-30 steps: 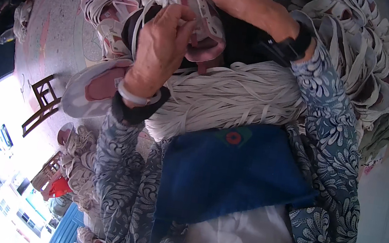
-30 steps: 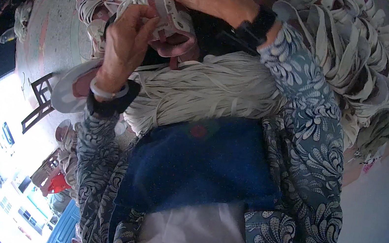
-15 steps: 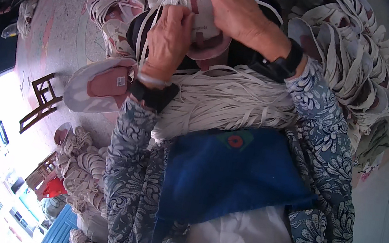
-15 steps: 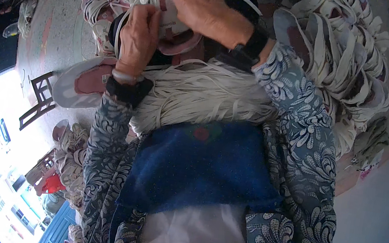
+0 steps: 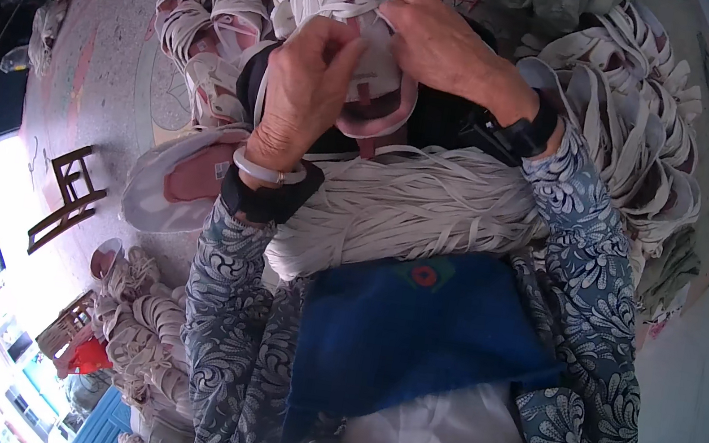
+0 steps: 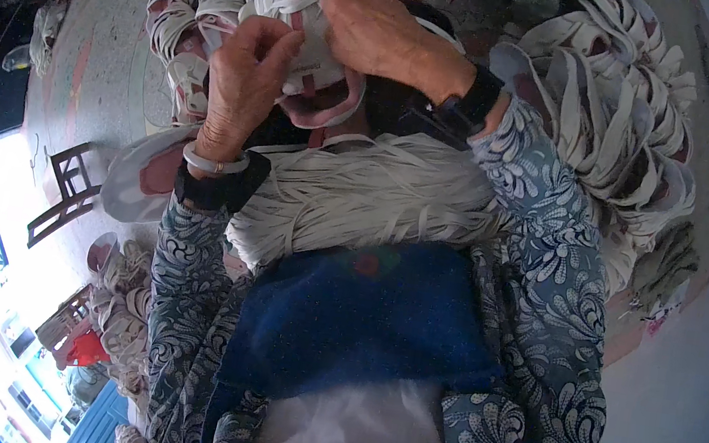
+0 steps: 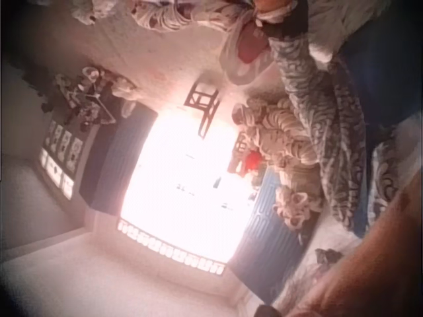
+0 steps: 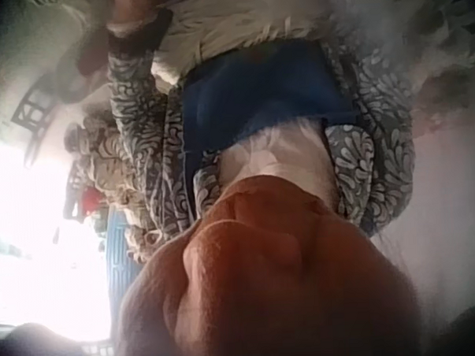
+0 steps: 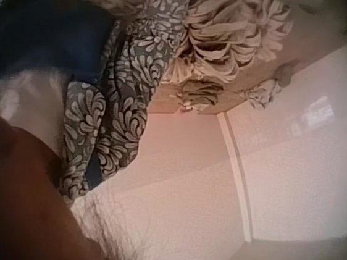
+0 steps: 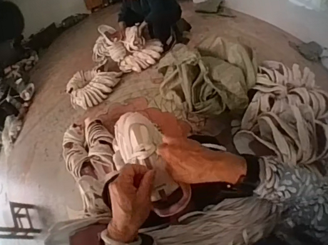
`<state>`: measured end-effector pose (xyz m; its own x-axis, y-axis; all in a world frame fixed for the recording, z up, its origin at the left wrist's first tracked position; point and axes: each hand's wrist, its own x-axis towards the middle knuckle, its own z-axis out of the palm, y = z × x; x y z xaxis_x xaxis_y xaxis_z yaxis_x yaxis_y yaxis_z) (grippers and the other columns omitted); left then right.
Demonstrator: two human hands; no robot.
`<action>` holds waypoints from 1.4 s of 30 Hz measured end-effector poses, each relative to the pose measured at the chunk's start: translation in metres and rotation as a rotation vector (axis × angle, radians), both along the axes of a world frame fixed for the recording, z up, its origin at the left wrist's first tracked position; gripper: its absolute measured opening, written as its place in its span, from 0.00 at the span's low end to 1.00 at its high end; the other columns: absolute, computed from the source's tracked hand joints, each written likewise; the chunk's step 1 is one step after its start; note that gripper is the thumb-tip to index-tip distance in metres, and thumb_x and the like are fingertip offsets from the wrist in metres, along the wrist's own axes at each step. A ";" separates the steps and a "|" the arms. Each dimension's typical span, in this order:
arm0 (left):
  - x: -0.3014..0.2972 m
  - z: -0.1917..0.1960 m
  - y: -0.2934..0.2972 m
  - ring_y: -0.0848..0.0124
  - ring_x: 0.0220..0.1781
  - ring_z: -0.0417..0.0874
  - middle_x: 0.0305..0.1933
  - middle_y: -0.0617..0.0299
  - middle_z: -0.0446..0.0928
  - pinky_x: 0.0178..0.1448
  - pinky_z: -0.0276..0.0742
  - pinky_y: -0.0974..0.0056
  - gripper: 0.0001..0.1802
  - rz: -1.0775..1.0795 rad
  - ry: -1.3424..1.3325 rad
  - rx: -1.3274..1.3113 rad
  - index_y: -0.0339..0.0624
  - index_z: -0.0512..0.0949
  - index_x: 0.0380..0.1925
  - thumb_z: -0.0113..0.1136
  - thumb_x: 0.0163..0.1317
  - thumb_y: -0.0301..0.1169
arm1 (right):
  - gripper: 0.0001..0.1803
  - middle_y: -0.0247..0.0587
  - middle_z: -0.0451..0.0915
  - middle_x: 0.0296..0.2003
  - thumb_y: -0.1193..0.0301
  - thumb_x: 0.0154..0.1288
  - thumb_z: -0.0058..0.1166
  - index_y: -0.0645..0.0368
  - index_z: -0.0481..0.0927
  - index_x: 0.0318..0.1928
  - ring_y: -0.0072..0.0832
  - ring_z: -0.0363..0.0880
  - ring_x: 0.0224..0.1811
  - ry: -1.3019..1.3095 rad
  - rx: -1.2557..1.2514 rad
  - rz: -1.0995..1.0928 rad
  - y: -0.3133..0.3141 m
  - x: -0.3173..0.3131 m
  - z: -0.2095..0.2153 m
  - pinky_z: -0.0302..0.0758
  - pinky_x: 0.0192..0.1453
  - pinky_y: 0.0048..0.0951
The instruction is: The person sits on the floor and laces a white and pink sneaker by hand, threading white shoelaces through the eyelets and pulling them tight. They repeat the lacing process on the same shoe multiple times, adjusting the laces and tightening them repeatedly.
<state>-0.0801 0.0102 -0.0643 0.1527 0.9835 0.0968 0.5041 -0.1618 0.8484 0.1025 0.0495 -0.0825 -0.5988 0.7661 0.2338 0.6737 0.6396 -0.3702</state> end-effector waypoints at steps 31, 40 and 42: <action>-0.005 0.023 -0.044 0.72 0.23 0.80 0.24 0.61 0.77 0.26 0.76 0.73 0.25 -0.389 -0.799 -0.673 0.34 0.76 0.36 0.45 0.70 0.48 | 0.09 0.38 0.75 0.28 0.67 0.64 0.52 0.60 0.76 0.39 0.29 0.77 0.30 0.510 -0.598 0.153 -0.088 0.113 0.125 0.74 0.35 0.27; 0.035 0.005 -0.024 0.75 0.16 0.69 0.14 0.70 0.67 0.29 0.70 0.64 0.24 -0.389 -0.875 -0.684 0.31 0.71 0.46 0.38 0.74 0.44 | 0.18 0.46 0.77 0.39 0.66 0.66 0.54 0.64 0.72 0.52 0.33 0.79 0.40 0.224 -0.482 -0.295 -0.142 0.143 0.129 0.76 0.42 0.32; 0.010 0.009 -0.048 0.76 0.17 0.70 0.14 0.69 0.67 0.29 0.69 0.66 0.24 -0.504 -0.635 -0.526 0.32 0.73 0.43 0.38 0.74 0.44 | 0.20 0.47 0.78 0.42 0.66 0.67 0.54 0.65 0.71 0.54 0.34 0.79 0.42 0.312 -0.472 -0.261 -0.130 0.115 0.117 0.77 0.43 0.34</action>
<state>-0.0700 -0.0381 -0.0551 0.6400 0.7578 -0.1270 -0.0983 0.2447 0.9646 0.2175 -0.0802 0.0344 -0.3358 0.9414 -0.0316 0.6003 0.1880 -0.7773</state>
